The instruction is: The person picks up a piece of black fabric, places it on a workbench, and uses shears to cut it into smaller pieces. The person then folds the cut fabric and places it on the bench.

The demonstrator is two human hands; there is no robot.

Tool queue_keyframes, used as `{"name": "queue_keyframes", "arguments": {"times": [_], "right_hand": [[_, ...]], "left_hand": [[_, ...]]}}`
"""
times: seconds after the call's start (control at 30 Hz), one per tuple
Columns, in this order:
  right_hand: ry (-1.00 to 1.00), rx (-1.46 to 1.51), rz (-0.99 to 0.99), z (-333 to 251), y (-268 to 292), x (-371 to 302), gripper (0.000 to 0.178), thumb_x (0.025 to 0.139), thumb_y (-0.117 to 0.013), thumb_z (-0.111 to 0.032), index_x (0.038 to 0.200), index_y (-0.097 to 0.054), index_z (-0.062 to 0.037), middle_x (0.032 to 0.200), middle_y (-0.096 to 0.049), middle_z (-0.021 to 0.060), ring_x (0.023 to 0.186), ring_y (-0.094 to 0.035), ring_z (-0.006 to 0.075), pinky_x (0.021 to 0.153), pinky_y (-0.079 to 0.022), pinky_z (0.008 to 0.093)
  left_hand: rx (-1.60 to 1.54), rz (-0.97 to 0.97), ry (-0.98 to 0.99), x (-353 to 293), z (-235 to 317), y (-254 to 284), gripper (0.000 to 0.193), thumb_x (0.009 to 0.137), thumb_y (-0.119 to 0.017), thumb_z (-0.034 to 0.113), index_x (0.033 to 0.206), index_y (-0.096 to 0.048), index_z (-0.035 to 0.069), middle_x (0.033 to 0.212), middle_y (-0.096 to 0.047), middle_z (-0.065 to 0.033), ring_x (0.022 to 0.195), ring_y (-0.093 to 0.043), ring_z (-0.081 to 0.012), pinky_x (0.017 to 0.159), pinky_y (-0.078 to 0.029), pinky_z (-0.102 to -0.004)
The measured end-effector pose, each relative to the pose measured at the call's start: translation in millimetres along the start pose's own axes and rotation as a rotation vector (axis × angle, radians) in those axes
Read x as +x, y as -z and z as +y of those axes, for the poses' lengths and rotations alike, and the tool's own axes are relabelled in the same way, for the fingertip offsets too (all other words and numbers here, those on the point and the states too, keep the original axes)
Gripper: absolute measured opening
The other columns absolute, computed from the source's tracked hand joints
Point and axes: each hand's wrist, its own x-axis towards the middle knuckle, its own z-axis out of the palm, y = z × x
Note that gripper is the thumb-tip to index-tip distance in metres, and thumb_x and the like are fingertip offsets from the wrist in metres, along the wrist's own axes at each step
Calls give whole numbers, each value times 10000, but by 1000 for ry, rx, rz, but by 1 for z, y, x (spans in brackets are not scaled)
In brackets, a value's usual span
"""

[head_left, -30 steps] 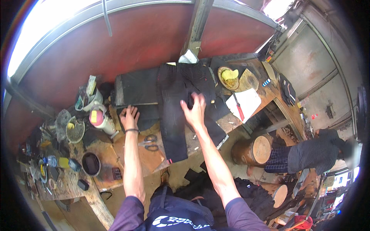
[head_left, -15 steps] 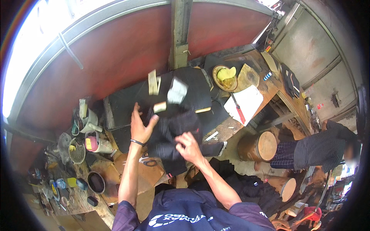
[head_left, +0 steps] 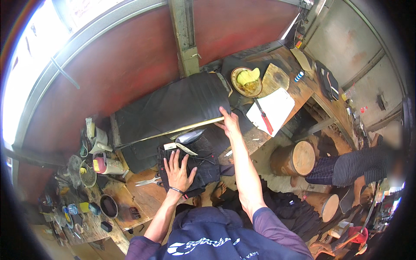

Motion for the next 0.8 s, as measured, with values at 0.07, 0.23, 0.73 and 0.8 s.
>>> {"name": "queue_keyframes", "arguments": {"times": [0.07,0.23,0.73,0.8], "right_hand": [[93,42,-39,-20,-23,-16,531,1019,-733,-363,1371,-548,-13,1169,-710,186,1033,-759,322,861,-673,519],[343,44,85,-71,-37,-114,556,1021,-724,-334,1408,-525,12,1162,-706,191,927,-775,317,737,-708,463],[730,299,1235,-23,311,-585,526,1057,-672,-331,1378,-578,75,1325,-659,215,1147,-706,338,913,-647,550],[812,261,1339,2,337,-618,531,1049,-687,-345,1387,-538,37,1255,-667,209,1032,-742,357,783,-676,576]], "left_hand": [[70,-104,66,-4,-3,-7,602,965,-705,441,1451,-604,100,1693,-319,-211,1597,-244,-406,1269,-126,-704],[-31,-87,44,-1,-21,-28,582,996,-664,450,1442,-624,78,1716,-279,-218,1609,-221,-402,1241,-128,-753],[-418,94,-134,-48,28,-16,283,954,-733,136,1219,-706,41,1524,-522,-230,1396,-496,-422,1175,-398,-507],[-470,-10,-247,-53,60,-22,220,956,-696,60,1174,-702,34,1469,-561,-230,1350,-533,-417,1147,-416,-503]]}}
